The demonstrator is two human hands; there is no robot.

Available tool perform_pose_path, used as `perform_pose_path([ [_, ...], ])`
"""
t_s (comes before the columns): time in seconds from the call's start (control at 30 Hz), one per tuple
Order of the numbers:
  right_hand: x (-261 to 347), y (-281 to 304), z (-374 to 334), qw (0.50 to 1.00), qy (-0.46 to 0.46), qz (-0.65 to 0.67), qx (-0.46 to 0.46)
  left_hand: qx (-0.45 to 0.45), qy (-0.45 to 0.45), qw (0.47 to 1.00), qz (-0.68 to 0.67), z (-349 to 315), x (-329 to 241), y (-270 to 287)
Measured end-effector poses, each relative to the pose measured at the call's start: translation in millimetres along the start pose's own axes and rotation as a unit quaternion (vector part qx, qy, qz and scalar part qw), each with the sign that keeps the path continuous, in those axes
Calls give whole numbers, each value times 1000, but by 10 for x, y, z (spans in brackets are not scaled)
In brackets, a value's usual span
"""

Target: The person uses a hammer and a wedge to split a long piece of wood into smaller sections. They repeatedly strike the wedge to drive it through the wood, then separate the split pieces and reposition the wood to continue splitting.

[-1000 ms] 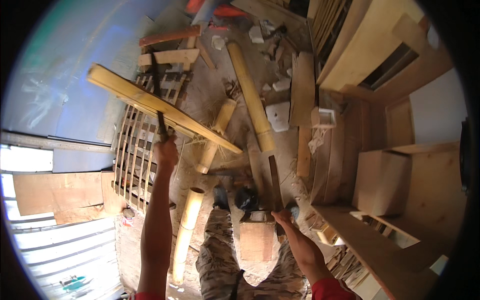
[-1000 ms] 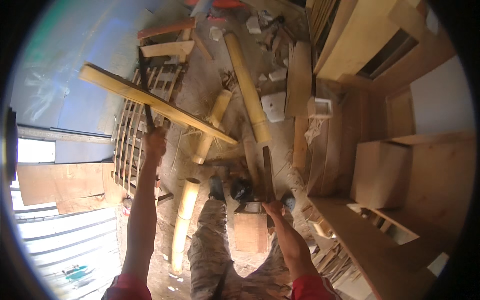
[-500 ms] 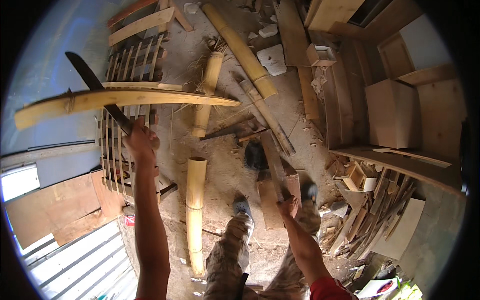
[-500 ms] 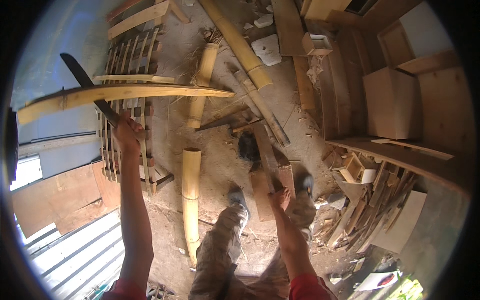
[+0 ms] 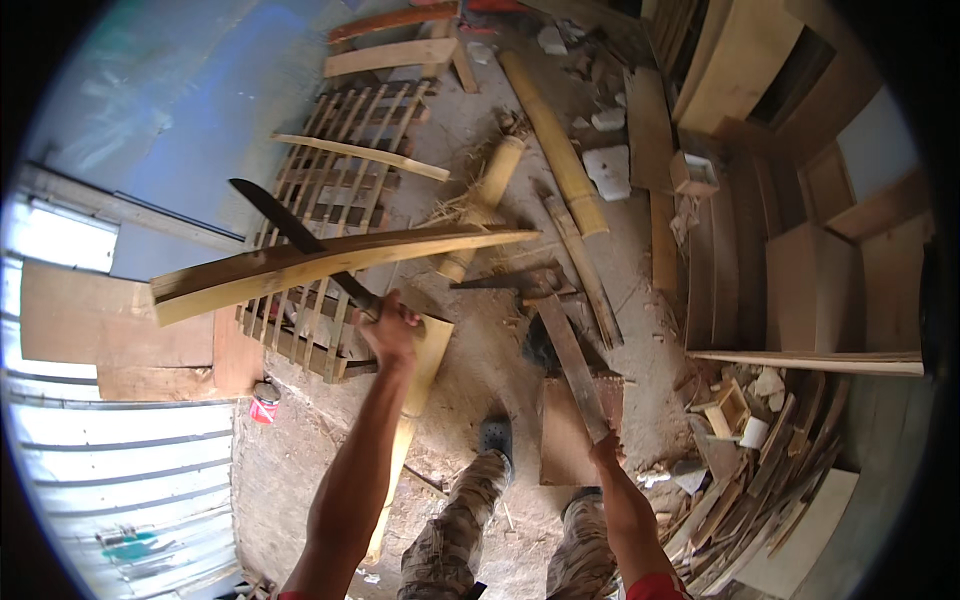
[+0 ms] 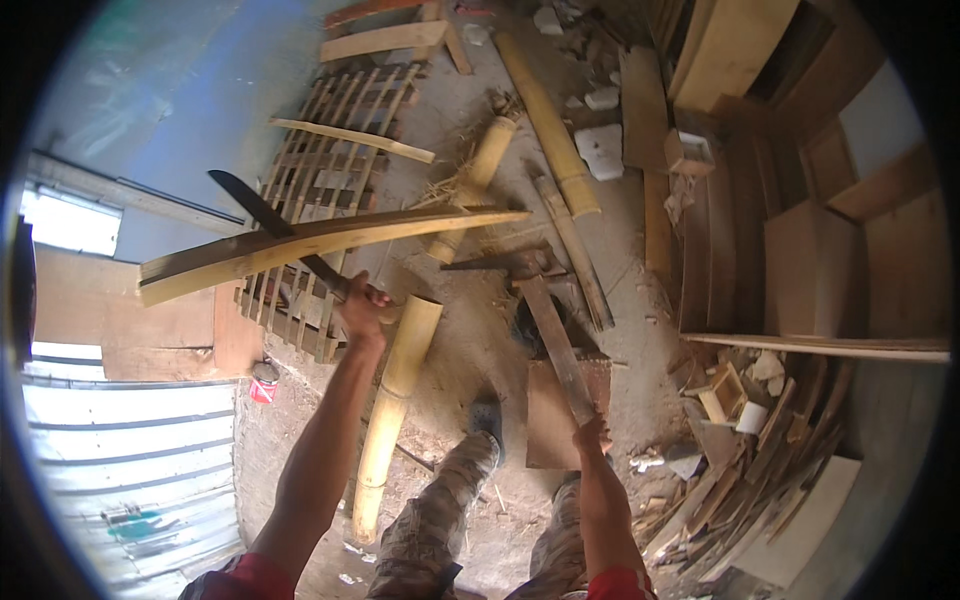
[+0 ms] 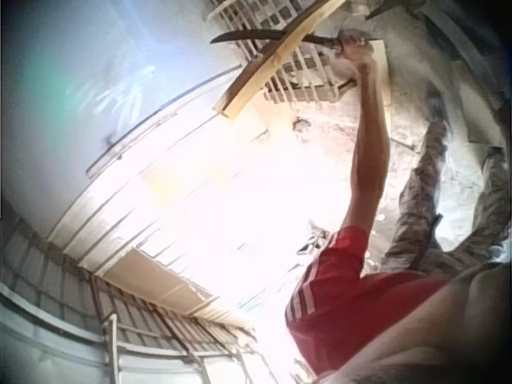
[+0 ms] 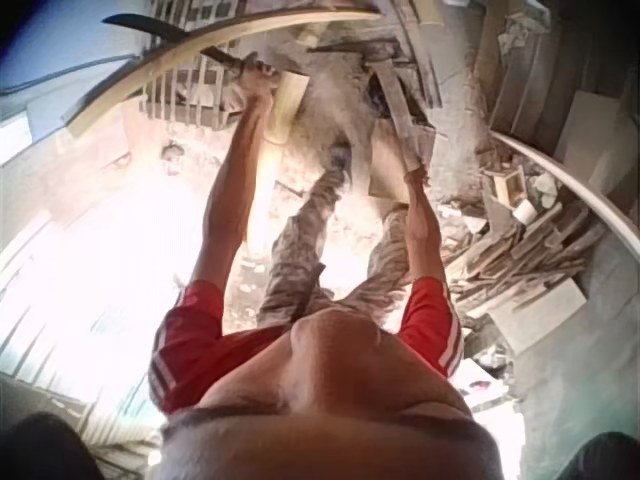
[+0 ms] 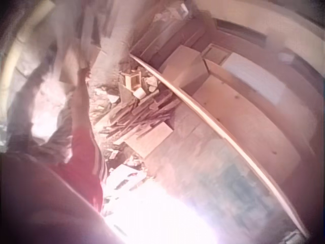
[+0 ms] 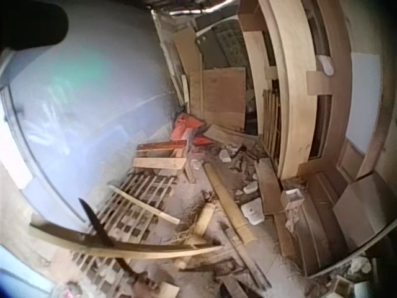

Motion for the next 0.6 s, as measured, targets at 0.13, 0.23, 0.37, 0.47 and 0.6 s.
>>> perform_pose_path([
  [0.13,24,368,-278,1000,-3,2,13,1,-25,999,-36,-254,-206,17],
  [0.23,23,748,-575,992,104,66,12,20,-21,999,22,-523,-591,2],
  [0.37,298,1312,-1008,956,240,68,-152,43,-46,990,124,-1036,-1203,106],
  [0.47,1230,2489,-2356,832,487,134,-229,33,-75,976,200,-1302,-1635,451],
  [0.6,2232,4140,-4591,590,699,136,-380,32,-117,935,334,-1598,-1970,810],
])
Point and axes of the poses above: each hand's wrist, its own z-axis towards the middle knuckle, its own y-axis out of the back of the hand, x = y × z, the point moved 3 cm from there along z, towards the middle knuckle, and after that the axes turned 7 degrees about y, right-handed, at the moved point
